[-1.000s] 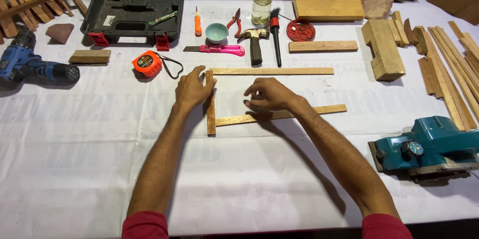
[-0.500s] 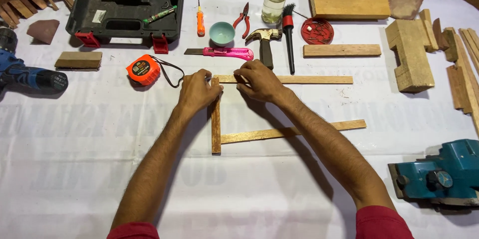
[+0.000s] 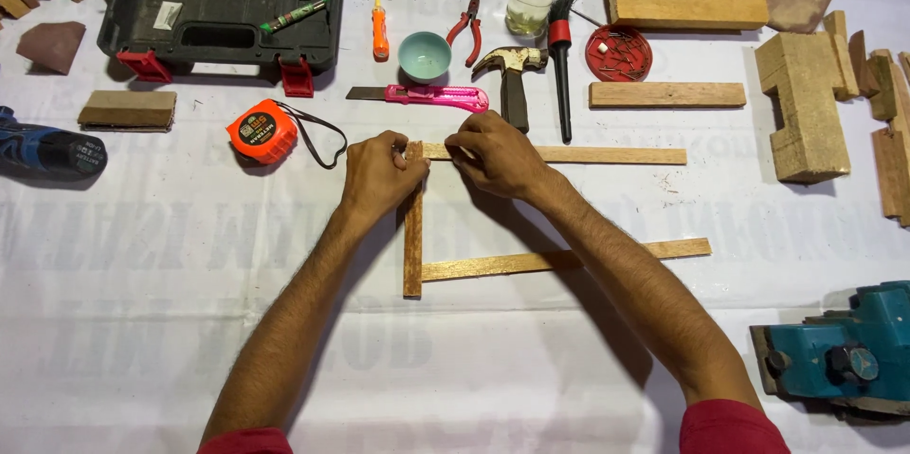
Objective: The person selects thin wood strips from a pile on the workbench, measures a strip with a tape measure, and lays strips edge to edge to form a rectangle. They align the joints by hand, tap the corners with a hammer, and pick up a utility knife near the end.
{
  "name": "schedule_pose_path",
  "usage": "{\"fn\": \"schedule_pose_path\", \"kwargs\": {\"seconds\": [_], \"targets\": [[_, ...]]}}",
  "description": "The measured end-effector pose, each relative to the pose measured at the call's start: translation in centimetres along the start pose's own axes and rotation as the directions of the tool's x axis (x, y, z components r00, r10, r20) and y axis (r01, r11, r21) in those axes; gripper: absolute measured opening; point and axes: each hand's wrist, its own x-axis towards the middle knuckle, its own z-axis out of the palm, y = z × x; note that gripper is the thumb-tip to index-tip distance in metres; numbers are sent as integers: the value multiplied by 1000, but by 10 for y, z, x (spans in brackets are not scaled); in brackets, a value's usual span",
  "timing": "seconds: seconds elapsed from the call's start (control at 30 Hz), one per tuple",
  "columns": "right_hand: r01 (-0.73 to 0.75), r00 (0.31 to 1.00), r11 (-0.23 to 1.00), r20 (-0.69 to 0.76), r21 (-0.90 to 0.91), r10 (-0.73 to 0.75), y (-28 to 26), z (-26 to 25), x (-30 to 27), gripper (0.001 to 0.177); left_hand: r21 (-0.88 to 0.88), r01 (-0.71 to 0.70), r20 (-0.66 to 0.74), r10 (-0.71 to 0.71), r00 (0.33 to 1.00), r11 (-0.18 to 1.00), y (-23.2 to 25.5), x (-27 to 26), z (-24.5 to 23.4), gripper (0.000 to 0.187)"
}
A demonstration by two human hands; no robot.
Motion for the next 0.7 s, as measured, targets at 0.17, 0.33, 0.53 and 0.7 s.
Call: {"fn": "schedule_pose_path", "kwargs": {"seconds": [0.17, 0.33, 0.53, 0.7], "targets": [[26, 999, 1000, -18, -15, -27, 0, 0, 0, 21, -14, 1, -4, -1, 1000, 1000, 0, -1, 0, 45], [17, 999, 999, -35, -36, -19, 0, 2, -2, 22, -33, -10, -32, 9, 999, 999, -1, 0, 0, 47], [-11, 999, 1000, -37, -17, 11, -3, 1, -10, 27, -38, 41, -9, -41, 999, 998, 5, -3, -9, 64], [2, 995, 1000, -96, -29, -4, -10, -8, -27, 34, -50, -56, 3, 56, 998, 997, 14, -28, -23, 54]]}}
